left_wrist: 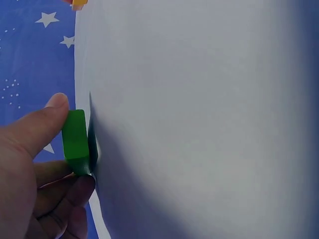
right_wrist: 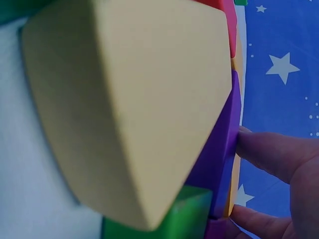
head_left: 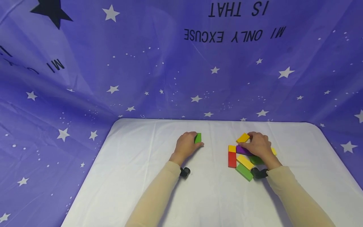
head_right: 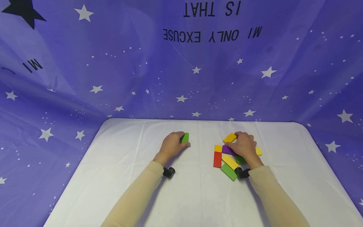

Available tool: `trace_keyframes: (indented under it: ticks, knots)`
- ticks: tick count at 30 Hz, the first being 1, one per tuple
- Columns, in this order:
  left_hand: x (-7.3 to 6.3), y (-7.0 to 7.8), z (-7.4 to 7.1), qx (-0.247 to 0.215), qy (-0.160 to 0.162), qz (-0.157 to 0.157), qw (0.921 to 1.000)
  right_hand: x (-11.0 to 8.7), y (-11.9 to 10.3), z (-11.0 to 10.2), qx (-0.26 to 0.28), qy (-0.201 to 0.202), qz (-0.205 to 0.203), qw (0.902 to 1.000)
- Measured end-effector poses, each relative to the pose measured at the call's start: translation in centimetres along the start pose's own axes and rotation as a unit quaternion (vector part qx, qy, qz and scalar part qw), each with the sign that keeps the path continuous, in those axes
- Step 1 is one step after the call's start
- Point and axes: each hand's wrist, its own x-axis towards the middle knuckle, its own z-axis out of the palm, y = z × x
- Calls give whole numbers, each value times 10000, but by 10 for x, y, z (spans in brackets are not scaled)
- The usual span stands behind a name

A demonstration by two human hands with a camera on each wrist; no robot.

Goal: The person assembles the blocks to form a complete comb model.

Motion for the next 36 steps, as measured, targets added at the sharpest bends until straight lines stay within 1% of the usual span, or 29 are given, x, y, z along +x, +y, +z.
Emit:
trace_keyframes:
  ticks: [5, 8, 13, 15, 17, 22, 24, 25, 27, 31, 36]
  knots:
    - [-4, -2, -3, 21, -121, -10, 9999, 2, 0, -3, -7, -86, -65, 9999]
    - [-6, -4, -4, -90, -200, -48, 9997, 3, -1, -5, 52, -204, -39, 9998]
    - [-12, -9, -7, -379, -53, -291, 9988, 3, -1, -7, 261, -460, -6, 9986]
    - [-16, -10, -6, -386, 6, -359, 9986, 3, 0, -7, 284, -506, 10, 9983]
    - [-19, -10, -6, -275, 32, -331, 9991, 3, 1, -6, 272, -512, 38, 9983]
    - [-22, -2, -3, 372, 114, -289, 9988, 3, 2, -5, 345, -474, 76, 9983]
    - [-23, 2, -1, 582, 164, -368, 9975, 3, 2, -5, 422, -432, 61, 9982]
    - [-23, 3, -1, 602, 196, -446, 9970, 4, 2, -6, 446, -399, 33, 9982]
    - [-23, 6, 0, 556, 279, -602, 9962, 5, 1, -7, 493, -318, -76, 9982]
    - [-23, 6, 1, 275, 492, -851, 9948, 8, -3, -9, 516, -117, -387, 9979]
    - [-23, 4, 2, 89, 659, -793, 9946, 11, -11, -10, 638, 38, -647, 9959]
